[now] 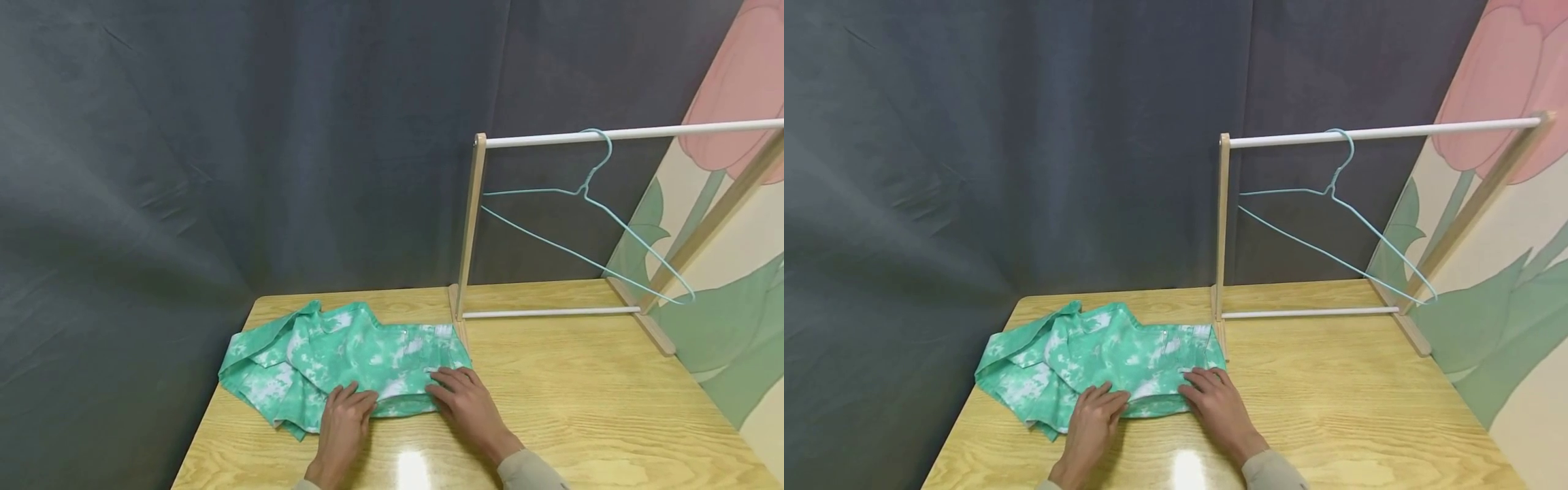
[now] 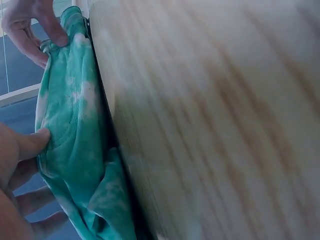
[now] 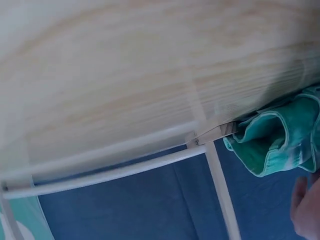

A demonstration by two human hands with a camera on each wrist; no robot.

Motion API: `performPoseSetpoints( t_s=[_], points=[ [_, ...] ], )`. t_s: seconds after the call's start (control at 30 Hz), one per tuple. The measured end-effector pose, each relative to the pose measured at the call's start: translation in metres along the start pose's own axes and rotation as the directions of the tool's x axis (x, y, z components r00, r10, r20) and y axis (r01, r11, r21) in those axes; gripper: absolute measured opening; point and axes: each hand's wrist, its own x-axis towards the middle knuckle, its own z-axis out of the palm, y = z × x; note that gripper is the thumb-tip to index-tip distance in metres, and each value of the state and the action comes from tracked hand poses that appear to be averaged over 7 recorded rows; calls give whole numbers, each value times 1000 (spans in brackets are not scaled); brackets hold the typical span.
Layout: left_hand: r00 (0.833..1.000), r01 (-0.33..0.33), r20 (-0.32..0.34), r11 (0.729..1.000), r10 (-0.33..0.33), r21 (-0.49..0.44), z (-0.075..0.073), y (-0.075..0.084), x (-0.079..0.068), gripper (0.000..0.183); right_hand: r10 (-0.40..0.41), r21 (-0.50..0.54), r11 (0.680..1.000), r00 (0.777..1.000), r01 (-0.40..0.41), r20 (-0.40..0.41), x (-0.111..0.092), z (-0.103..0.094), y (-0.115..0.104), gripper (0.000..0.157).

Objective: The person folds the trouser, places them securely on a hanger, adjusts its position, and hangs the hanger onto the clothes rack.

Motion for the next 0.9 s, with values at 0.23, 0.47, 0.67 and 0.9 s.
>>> performPoseSetpoints(
  t_s=[0.23,0.47,0.67,0.9],
  points=[
    [995,-20,-95,999,17,-28,0,-2,3,15,9,-16,1000,997,-10,-78,11,-5,2,14],
    [990,-59,-132,996,51,-59,-3,1,14,15,59,-13,998,987,-62,-146,23,-17,3,24],
    [991,-87,-109,994,80,-61,-3,-1,16,45,77,-6,997,982,-80,-172,35,-28,7,30],
    [999,42,26,999,-42,12,-2,-9,13,81,89,4,996,976,-90,-198,40,-43,14,31]
  ],
)
